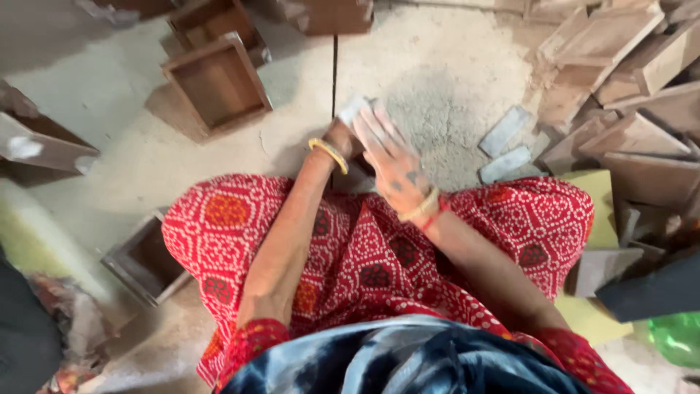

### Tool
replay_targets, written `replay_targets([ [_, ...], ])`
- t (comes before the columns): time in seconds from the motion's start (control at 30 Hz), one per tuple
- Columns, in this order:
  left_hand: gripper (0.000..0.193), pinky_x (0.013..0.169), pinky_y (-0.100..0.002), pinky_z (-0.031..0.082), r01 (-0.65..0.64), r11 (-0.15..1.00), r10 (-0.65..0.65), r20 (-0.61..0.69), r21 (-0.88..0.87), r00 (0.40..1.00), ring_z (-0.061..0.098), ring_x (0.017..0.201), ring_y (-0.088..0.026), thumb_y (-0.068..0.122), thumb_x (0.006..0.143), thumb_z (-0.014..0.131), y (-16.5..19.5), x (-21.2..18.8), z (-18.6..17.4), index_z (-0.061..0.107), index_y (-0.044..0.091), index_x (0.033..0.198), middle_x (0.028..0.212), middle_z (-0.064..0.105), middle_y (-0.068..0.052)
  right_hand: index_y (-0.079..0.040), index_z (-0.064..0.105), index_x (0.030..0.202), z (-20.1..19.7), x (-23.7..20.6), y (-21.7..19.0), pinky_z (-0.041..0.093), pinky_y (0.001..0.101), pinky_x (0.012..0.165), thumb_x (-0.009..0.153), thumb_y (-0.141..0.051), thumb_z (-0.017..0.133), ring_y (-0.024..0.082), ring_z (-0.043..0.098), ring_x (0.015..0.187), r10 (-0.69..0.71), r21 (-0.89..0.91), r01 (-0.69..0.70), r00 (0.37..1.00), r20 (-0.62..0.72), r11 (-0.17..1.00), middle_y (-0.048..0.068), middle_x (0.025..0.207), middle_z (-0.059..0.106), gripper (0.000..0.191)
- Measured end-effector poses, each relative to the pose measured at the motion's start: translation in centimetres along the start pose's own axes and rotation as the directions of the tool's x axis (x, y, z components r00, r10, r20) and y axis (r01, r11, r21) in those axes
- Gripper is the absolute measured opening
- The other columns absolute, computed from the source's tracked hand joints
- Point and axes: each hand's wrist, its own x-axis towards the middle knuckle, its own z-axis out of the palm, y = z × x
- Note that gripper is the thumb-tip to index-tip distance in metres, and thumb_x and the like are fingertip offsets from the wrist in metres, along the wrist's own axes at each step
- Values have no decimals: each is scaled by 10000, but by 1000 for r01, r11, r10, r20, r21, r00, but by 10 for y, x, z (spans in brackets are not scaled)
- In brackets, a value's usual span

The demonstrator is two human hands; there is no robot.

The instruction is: The person sits cross-legged on the floor and sands the edges and corners of small wooden boxes using a sanding block. They handle several boxes one at a time, turning them over to reach different sides, and place finished pieces aside.

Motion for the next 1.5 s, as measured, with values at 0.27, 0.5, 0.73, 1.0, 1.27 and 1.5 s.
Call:
replay_targets([
  [0.27,209,906,-341,580,258,466,-302,122,-847,946,674,1031,-171,114,1006,574,12,-4,16,621,61,1203,1109,697,-45,12,467,1531,5,-1,4,350,481,1251,1008,24,569,388,398,1517,89,37,-88,995,-38,995,203,1585,463,533],
  [0.5,260,921,-355,573,31,999,-31,-50,7,998,654,1000,-221,42,896,749,26,-3,-12,657,76,1138,1028,662,-56,-17,476,1517,0,-17,0,353,493,1225,986,-3,570,391,419,1492,151,3,-151,988,-22,988,201,1561,485,540],
  [0.73,279,840,-394,544,223,312,-410,81,-924,908,646,924,-247,139,881,702,29,-8,14,640,103,1150,1015,672,-53,16,449,1525,10,1,11,339,505,1249,1032,24,543,423,403,1496,69,28,-68,996,-53,997,235,1561,475,502],
  [1.0,360,900,-300,552,-14,995,7,-69,-102,998,632,1001,-135,-51,810,725,12,-6,-1,678,80,1141,1050,654,-53,-12,495,1516,5,-27,5,340,474,1271,1045,5,516,407,391,1524,185,69,-179,978,-91,981,193,1565,491,472],
  [1.27,473,990,-282,536,148,799,-219,-52,-583,974,620,1129,-129,-76,872,673,2,-8,6,579,71,1313,1202,654,-20,10,487,1513,16,-14,24,349,487,1242,1032,-14,550,392,416,1490,83,-26,-84,996,-29,996,219,1552,498,486],
  [1.5,544,1031,-298,514,-20,966,-34,-205,-256,978,648,1159,-200,-156,800,644,3,-11,-1,583,-29,1326,1219,665,-105,-13,540,1485,-14,-76,20,426,467,1199,989,34,554,367,483,1452,208,-57,-209,978,-21,976,180,1519,538,498],
])
